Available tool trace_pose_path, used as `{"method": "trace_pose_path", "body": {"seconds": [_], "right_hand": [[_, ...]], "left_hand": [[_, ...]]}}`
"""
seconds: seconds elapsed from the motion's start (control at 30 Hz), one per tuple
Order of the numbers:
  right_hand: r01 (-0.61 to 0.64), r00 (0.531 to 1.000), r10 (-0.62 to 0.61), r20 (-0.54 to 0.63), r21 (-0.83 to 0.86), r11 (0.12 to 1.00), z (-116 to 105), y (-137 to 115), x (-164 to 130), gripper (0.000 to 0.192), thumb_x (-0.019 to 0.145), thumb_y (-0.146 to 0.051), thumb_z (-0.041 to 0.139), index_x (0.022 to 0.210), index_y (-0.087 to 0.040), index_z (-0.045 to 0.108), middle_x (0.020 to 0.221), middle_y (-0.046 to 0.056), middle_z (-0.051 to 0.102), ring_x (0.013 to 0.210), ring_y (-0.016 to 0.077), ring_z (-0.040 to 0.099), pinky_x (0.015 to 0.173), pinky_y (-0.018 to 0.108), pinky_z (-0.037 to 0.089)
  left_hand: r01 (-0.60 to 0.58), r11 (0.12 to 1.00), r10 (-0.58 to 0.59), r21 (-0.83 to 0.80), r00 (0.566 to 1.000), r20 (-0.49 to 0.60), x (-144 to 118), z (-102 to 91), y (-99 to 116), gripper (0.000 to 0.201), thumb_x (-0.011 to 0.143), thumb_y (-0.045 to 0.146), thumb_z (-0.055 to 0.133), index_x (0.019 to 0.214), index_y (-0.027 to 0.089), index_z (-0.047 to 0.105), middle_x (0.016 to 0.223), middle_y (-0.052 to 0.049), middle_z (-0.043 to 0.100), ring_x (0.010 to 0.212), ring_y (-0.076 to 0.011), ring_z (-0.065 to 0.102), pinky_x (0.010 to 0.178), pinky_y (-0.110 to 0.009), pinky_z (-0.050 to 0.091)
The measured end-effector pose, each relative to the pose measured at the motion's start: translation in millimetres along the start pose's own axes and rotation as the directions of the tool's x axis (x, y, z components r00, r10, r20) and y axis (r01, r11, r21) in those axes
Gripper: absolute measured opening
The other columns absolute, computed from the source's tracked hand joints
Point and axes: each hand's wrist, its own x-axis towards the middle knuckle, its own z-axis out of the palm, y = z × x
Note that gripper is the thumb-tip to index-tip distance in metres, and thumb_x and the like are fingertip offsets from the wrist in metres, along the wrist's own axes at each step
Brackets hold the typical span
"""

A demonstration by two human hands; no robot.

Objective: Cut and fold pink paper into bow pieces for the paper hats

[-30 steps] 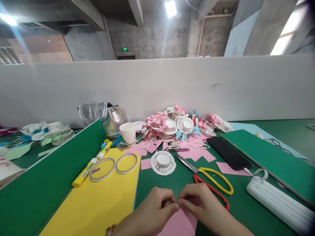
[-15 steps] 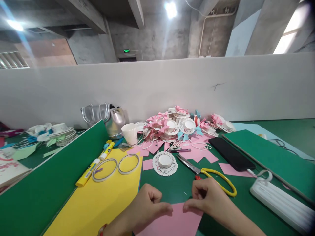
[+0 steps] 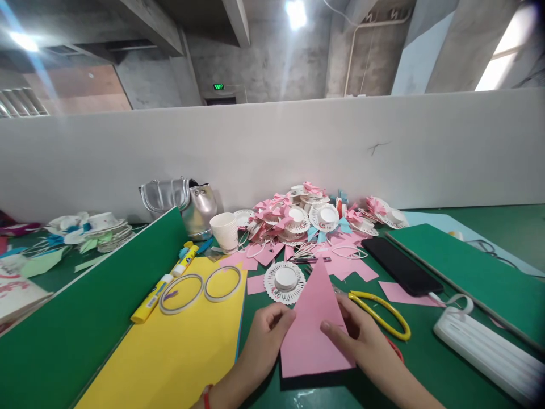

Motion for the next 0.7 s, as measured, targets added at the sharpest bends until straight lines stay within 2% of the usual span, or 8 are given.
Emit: {"method": "trace_pose_path", "body": {"seconds": [0.1,0.23,0.37,0.5,0.6,0.7], "right_hand": [[-0.005,0.996,0.001,-0.087,-0.04,0.999,0.6,0.6,-3.4,0.026,0.07,-0.039,0.058,0.085,-0.018,0.059,0.072,0.004,0.064,0.067,0.0184,0.059,0.059,0.027,0.047],[-0.019,0.974,-0.016,-0.227,-0.15,0.988,-4.7,2.5,-3.2,0.022,0.067,-0.038,0.061,0.061,-0.017,0.058,0.054,-0.002,0.052,0.05,0.0126,0.049,0.045,0.022,0.038],[-0.037,0.977,0.012,-0.212,-0.112,0.993,-4.8,1.1,-2.8,0.025,0.067,-0.041,0.06,0.062,-0.017,0.058,0.053,-0.002,0.051,0.049,0.0121,0.046,0.045,0.023,0.037],[-0.071,0.992,0.07,-0.103,-0.01,0.997,-0.7,-3.4,-5.9,0.026,0.067,-0.042,0.061,0.07,-0.016,0.058,0.055,-0.002,0.052,0.049,0.0122,0.049,0.046,0.024,0.04],[-0.048,0.996,0.046,-0.074,-0.036,0.998,0.5,-6.5,-8.7,0.027,0.069,-0.042,0.059,0.062,-0.016,0.056,0.05,-0.004,0.046,0.048,0.0108,0.047,0.047,0.022,0.038],[-0.026,0.989,0.016,-0.148,-0.067,0.997,-1.2,-6.5,-9.6,0.033,0.072,-0.045,0.054,0.056,-0.017,0.049,0.048,-0.005,0.042,0.047,0.0106,0.045,0.047,0.022,0.037]], "left_hand": [[-0.009,1.0,0.009,0.005,1.0,0.008,-3.9,1.1,1.6,0.027,0.074,0.037,0.048,0.057,0.016,0.048,0.058,0.002,0.042,0.059,-0.0131,0.038,0.053,-0.022,0.03],[0.02,0.999,-0.018,0.028,0.997,-0.078,-6.5,0.6,0.8,0.029,0.071,0.038,0.052,0.053,0.016,0.047,0.052,0.004,0.041,0.052,-0.0112,0.036,0.048,-0.021,0.027],[0.09,0.994,-0.094,-0.056,0.992,-0.082,-5.4,0.5,-1.7,0.032,0.069,0.045,0.053,0.059,0.014,0.052,0.05,0.004,0.045,0.046,-0.0104,0.038,0.043,-0.02,0.026],[0.091,0.988,-0.107,-0.126,0.986,-0.129,-5.1,-1.9,-2.0,0.034,0.07,0.047,0.053,0.061,0.015,0.052,0.048,0.006,0.04,0.044,-0.0088,0.035,0.043,-0.02,0.026],[0.059,0.99,-0.068,-0.132,0.996,-0.062,-7.0,-1.4,1.6,0.032,0.074,0.045,0.051,0.062,0.015,0.052,0.054,0.005,0.043,0.051,-0.0103,0.04,0.048,-0.02,0.031],[0.023,0.99,-0.013,-0.139,0.997,0.073,-9.5,1.8,4.3,0.026,0.077,0.039,0.05,0.072,0.014,0.056,0.062,0.003,0.049,0.057,-0.0118,0.044,0.054,-0.022,0.035]]}}
